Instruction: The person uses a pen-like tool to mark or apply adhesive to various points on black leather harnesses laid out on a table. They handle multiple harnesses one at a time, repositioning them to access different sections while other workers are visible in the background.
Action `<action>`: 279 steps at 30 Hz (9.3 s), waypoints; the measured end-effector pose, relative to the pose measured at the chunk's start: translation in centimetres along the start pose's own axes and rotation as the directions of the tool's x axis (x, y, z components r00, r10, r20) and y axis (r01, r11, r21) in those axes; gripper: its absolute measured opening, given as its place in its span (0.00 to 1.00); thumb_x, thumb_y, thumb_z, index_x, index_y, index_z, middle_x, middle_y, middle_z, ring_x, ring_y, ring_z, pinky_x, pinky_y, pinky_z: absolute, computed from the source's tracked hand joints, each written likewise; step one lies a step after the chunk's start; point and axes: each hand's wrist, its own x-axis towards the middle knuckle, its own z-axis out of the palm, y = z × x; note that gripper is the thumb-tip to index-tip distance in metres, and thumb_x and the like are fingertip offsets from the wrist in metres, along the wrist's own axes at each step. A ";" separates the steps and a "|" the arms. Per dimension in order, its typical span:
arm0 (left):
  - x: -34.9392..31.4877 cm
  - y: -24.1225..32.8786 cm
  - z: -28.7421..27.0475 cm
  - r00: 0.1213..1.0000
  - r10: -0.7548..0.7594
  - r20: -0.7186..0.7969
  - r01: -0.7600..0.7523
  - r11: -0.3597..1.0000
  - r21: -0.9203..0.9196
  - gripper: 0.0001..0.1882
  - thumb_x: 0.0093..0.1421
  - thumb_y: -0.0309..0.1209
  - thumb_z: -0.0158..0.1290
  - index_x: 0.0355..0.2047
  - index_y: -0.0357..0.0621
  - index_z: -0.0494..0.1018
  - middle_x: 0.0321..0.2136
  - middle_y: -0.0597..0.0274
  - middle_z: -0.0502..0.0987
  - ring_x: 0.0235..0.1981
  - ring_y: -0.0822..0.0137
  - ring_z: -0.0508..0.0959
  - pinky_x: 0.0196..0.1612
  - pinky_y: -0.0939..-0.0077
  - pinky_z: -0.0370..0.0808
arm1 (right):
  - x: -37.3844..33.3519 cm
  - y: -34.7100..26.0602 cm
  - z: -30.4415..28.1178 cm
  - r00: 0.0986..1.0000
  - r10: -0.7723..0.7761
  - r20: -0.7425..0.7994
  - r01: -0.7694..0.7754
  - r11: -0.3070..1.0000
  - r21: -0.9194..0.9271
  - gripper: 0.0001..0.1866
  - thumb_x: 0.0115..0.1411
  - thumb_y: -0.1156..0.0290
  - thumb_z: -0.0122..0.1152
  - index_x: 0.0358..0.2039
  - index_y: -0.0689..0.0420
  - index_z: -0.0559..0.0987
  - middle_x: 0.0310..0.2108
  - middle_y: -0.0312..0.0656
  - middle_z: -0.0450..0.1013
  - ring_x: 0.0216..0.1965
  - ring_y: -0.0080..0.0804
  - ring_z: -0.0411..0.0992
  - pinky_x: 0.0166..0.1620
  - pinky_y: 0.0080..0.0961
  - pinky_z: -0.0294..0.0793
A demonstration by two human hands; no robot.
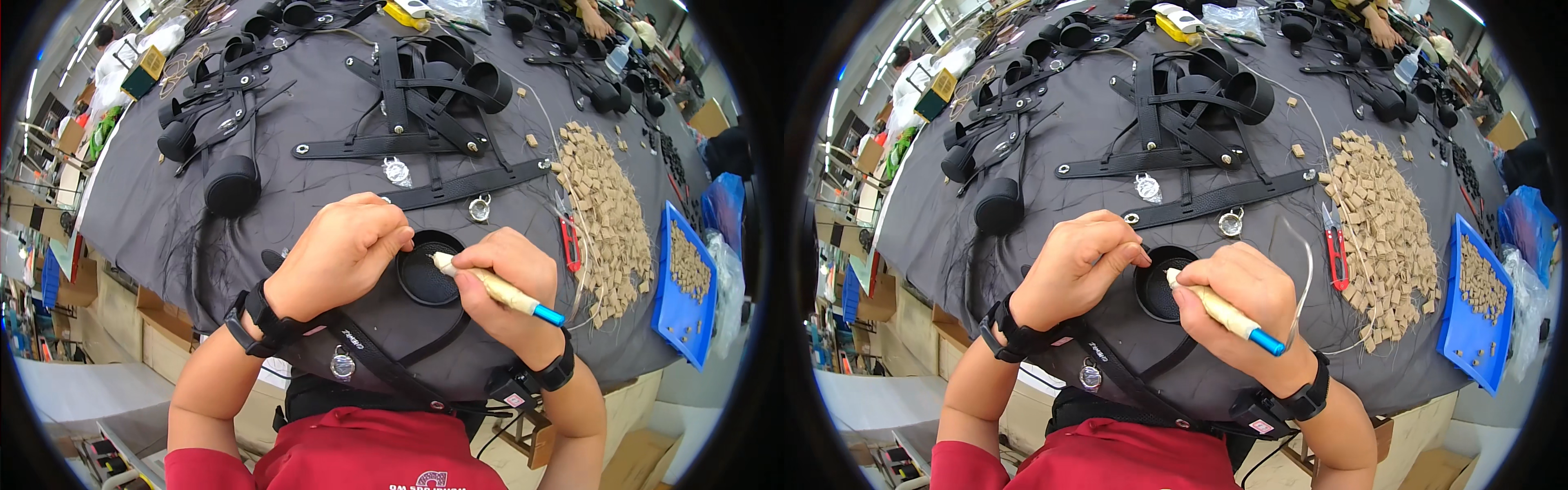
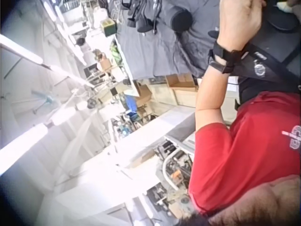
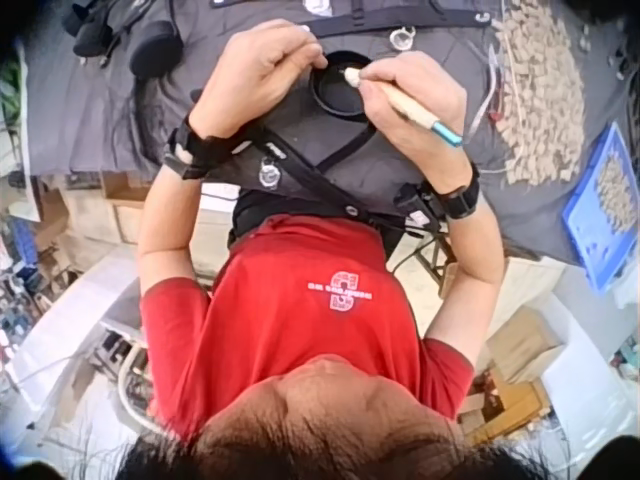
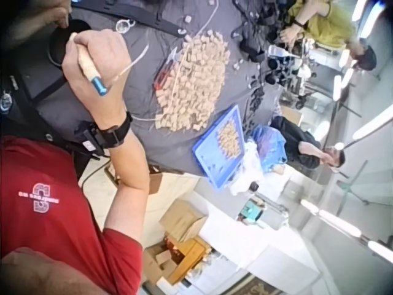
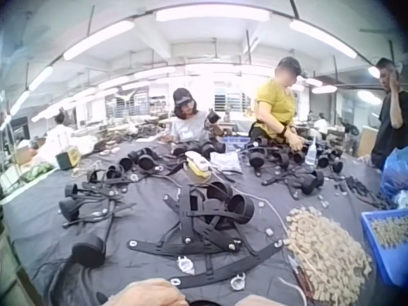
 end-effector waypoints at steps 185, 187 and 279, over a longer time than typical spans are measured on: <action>-3.0 -0.1 -3.8 0.994 -0.014 0.112 -0.043 0.866 0.499 0.19 0.52 0.27 0.63 0.46 0.46 0.76 0.54 0.51 0.70 0.55 0.48 0.70 0.57 0.61 0.69 | -1.3 2.0 -7.2 0.753 0.246 -0.611 -0.127 0.964 0.232 0.11 0.68 0.68 0.53 0.40 0.64 0.77 0.31 0.40 0.76 0.25 0.21 0.73 0.30 0.16 0.72; -2.9 -0.8 -3.1 0.996 0.042 0.084 -0.080 0.851 0.519 0.16 0.52 0.30 0.64 0.42 0.46 0.77 0.50 0.51 0.72 0.53 0.50 0.70 0.54 0.60 0.69 | -1.5 1.9 -6.9 0.791 0.233 -0.566 -0.110 0.964 0.244 0.14 0.69 0.65 0.53 0.42 0.65 0.77 0.34 0.43 0.76 0.26 0.24 0.74 0.32 0.17 0.75; 0.4 4.7 4.3 0.934 -0.084 0.347 0.062 0.995 0.073 0.12 0.53 0.31 0.63 0.37 0.46 0.76 0.20 0.67 0.74 0.26 0.62 0.77 0.30 0.67 0.71 | -4.5 1.1 -4.5 0.765 0.532 0.364 -0.508 0.150 0.848 0.19 0.70 0.57 0.50 0.33 0.61 0.74 0.25 0.43 0.75 0.29 0.29 0.76 0.43 0.29 0.74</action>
